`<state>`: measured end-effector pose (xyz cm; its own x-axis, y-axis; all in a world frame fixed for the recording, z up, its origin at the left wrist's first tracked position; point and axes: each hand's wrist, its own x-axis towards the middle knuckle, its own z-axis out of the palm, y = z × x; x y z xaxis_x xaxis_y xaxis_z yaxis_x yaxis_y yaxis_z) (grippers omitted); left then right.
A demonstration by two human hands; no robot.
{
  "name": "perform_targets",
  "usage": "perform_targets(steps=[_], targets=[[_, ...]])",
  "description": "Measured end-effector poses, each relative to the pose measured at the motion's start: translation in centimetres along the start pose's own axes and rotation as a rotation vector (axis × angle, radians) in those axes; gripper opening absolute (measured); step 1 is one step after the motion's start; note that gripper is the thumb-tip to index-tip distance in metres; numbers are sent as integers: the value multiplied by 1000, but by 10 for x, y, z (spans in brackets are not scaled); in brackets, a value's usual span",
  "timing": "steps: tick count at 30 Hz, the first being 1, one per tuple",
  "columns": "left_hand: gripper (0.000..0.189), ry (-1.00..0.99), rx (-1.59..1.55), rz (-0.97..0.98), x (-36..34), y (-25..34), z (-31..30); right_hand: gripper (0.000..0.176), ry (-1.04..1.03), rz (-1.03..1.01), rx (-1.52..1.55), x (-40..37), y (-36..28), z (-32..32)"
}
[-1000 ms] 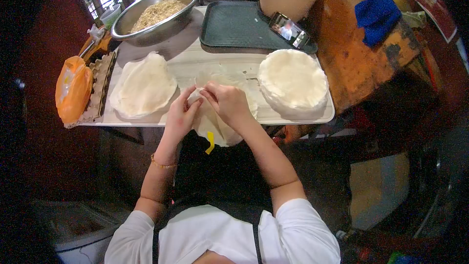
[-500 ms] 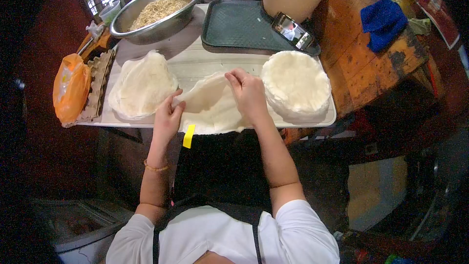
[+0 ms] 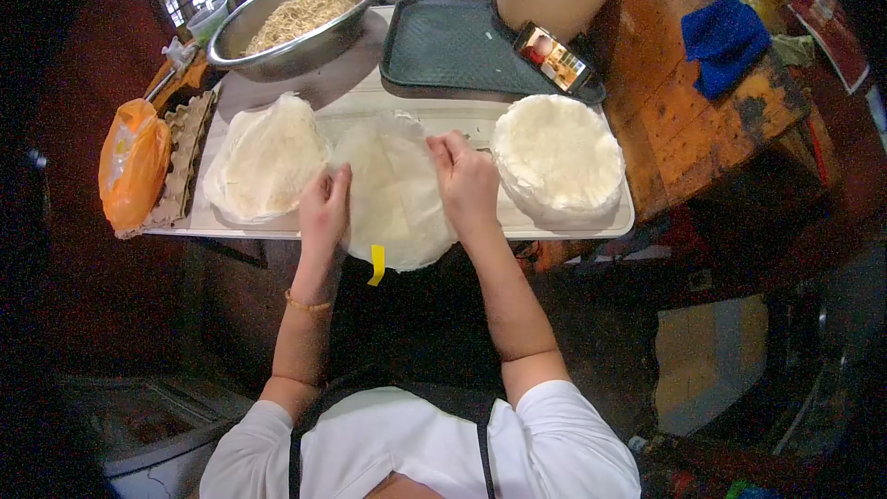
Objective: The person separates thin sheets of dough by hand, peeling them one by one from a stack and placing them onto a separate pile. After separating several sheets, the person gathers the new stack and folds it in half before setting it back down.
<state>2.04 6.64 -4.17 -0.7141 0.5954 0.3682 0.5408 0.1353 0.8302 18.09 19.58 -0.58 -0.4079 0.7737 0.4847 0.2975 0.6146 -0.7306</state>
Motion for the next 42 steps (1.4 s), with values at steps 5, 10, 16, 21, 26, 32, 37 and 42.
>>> perform_targets(steps=[5, 10, 16, 21, 26, 32, 37, 42], targets=[[32, 110, -151, -9, 6, -8, 2, 30, 142, 34, 80, 16, 8, -17], [32, 84, -122, -38, 8, -8, 1, 30, 195, 29, 78, 21, 14, -27], [34, 116, -81, 8, 7, -14, -1, 27, 236, 25, 38, 26, 34, -41], [35, 69, -68, -22, 7, -13, -4, 25, 227, 61, 62, 26, 41, -57], [35, 86, -68, 5, 7, -12, -2, 24, 235, 56, 67, 25, 46, -67], [34, 66, -48, -10, 9, -17, -3, 23, 261, 63, 56, 28, 61, -85], [35, 67, -49, 25, 8, -17, -2, 24, 242, 124, 78, 32, 63, -105], [35, 67, -29, -16, 8, -13, -3, 24, 246, 95, 36, 39, 81, -123]])
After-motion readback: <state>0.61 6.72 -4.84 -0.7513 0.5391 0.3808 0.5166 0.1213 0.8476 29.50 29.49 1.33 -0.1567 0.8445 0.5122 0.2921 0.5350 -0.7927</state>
